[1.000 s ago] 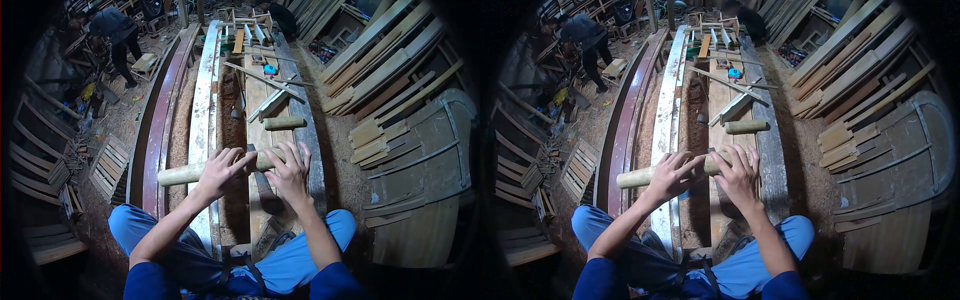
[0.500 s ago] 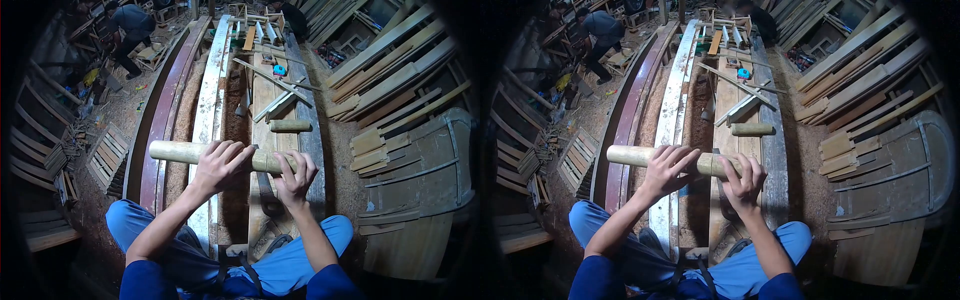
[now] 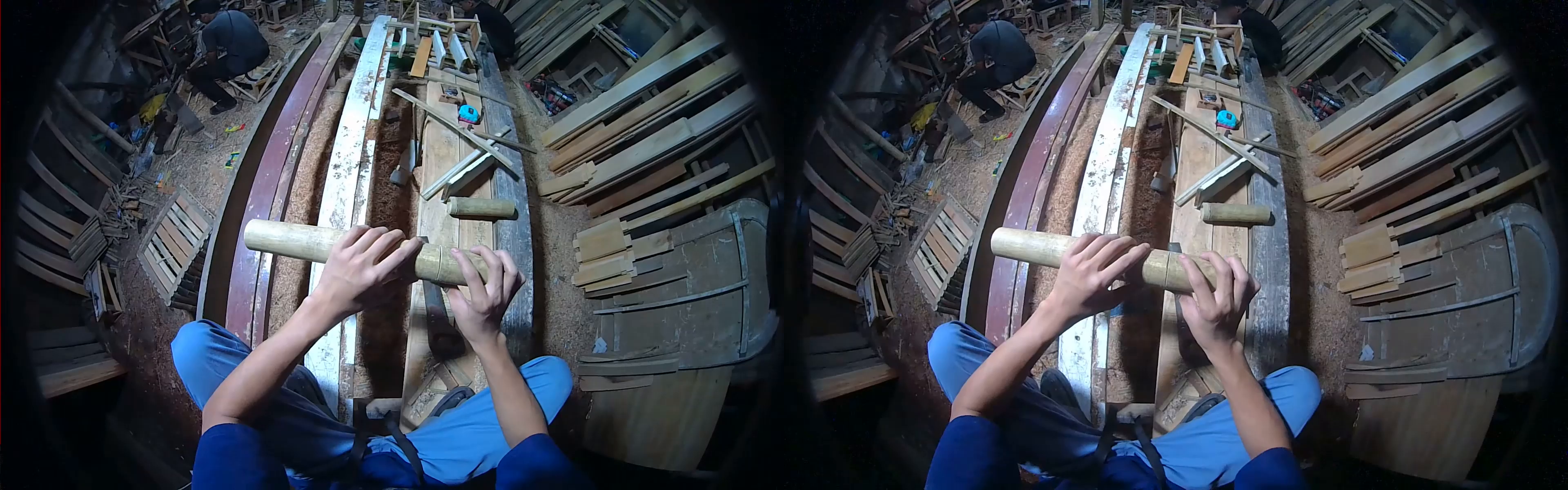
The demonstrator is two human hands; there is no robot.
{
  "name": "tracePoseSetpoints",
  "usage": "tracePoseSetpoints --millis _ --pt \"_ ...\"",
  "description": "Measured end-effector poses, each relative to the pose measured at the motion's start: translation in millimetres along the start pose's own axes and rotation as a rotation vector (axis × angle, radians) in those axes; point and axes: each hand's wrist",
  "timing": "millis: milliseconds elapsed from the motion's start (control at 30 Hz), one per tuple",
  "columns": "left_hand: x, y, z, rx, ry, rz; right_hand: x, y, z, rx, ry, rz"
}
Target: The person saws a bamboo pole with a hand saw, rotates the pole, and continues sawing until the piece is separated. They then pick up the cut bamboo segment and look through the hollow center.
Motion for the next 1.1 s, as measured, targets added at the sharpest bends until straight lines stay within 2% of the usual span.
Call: tracePoseSetpoints --millis 333,400,533,600,967,1100 --pt "10 -13 11 0.033 -0.170 -0.048 10 6 -1 -0.010 -0.133 -0.091" --pt "13 -15 15 0.020 -0.252 -0.049 13 6 -1 -0.006 -0.135 -0.121" --pt "11 -12 14 -0.057 -0.253 0.005 12 1 -5 -0.043 -0.184 -0.155" --pt "11 -11 17 -0.086 -0.316 0.015 17 1 -2 -0.041 -0.186 -0.180" --pt "15 -5 34 -0.099 -0.286 -0.090 28 -6 2 -0.007 -0.215 -0.275" --pt "13 -6 38 -0.120 -0.354 -0.128 34 -8 7 -0.002 -0.217 -0.310"
Point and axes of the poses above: each hand's wrist, its own z-axis away from the middle knuckle, its own x-axis out of the palm, y = z × x, and after that the axes turned 7 degrees about -z, right-handed
